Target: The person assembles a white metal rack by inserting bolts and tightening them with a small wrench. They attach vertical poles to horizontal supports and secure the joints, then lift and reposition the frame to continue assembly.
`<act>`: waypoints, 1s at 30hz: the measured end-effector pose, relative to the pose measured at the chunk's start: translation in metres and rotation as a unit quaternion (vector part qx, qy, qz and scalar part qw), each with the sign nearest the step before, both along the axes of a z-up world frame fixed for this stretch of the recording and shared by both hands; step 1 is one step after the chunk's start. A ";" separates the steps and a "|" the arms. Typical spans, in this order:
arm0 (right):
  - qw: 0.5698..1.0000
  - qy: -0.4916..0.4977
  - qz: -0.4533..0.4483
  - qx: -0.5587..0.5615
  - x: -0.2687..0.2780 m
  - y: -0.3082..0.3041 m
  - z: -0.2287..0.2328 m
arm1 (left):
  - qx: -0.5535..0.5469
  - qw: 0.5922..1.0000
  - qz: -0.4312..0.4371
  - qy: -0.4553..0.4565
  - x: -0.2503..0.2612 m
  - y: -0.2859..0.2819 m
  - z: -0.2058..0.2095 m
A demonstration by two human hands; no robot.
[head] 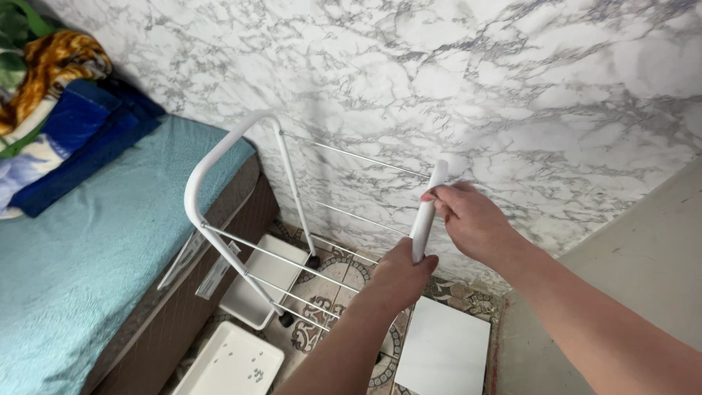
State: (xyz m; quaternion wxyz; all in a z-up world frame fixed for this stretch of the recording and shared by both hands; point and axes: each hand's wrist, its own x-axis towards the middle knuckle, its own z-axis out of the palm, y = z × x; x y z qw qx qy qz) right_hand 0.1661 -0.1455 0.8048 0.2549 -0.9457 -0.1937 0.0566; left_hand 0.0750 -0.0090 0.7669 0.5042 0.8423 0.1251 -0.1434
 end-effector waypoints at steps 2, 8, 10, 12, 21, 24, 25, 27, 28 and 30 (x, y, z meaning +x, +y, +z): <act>0.991 -0.114 0.025 0.059 -0.003 -0.001 -0.014 | 0.006 1.000 -0.002 -0.019 -0.006 0.000 -0.007; 0.996 -0.077 -0.019 -0.035 -0.022 0.000 -0.020 | 0.034 0.998 -0.006 -0.047 -0.033 0.005 -0.019; 0.981 -0.186 0.037 -0.039 -0.033 0.007 -0.021 | 0.042 0.998 -0.012 -0.049 -0.047 0.011 -0.016; 0.980 -0.177 0.025 -0.083 -0.048 0.013 -0.018 | 0.050 0.997 -0.024 -0.056 -0.062 0.016 -0.012; 0.984 -0.085 -0.048 -0.152 -0.117 0.032 0.001 | 0.070 0.990 -0.108 -0.057 -0.107 0.050 -0.003; 0.983 -0.091 -0.045 -0.154 -0.134 0.036 -0.001 | 0.087 0.986 -0.140 -0.023 -0.111 0.069 -0.001; 0.983 -0.103 -0.036 -0.149 -0.138 0.040 0.000 | 0.103 0.983 -0.146 -0.034 -0.113 0.075 0.001; 0.980 -0.097 -0.034 -0.170 -0.149 0.047 0.003 | 0.134 0.977 -0.157 -0.057 -0.118 0.086 0.009; 0.976 -0.079 -0.042 -0.196 -0.155 0.052 0.005 | 0.142 0.977 -0.155 -0.040 -0.123 0.092 0.015; 0.970 -0.070 -0.048 -0.226 -0.165 0.060 0.010 | 0.155 0.976 -0.153 -0.008 -0.131 0.101 0.028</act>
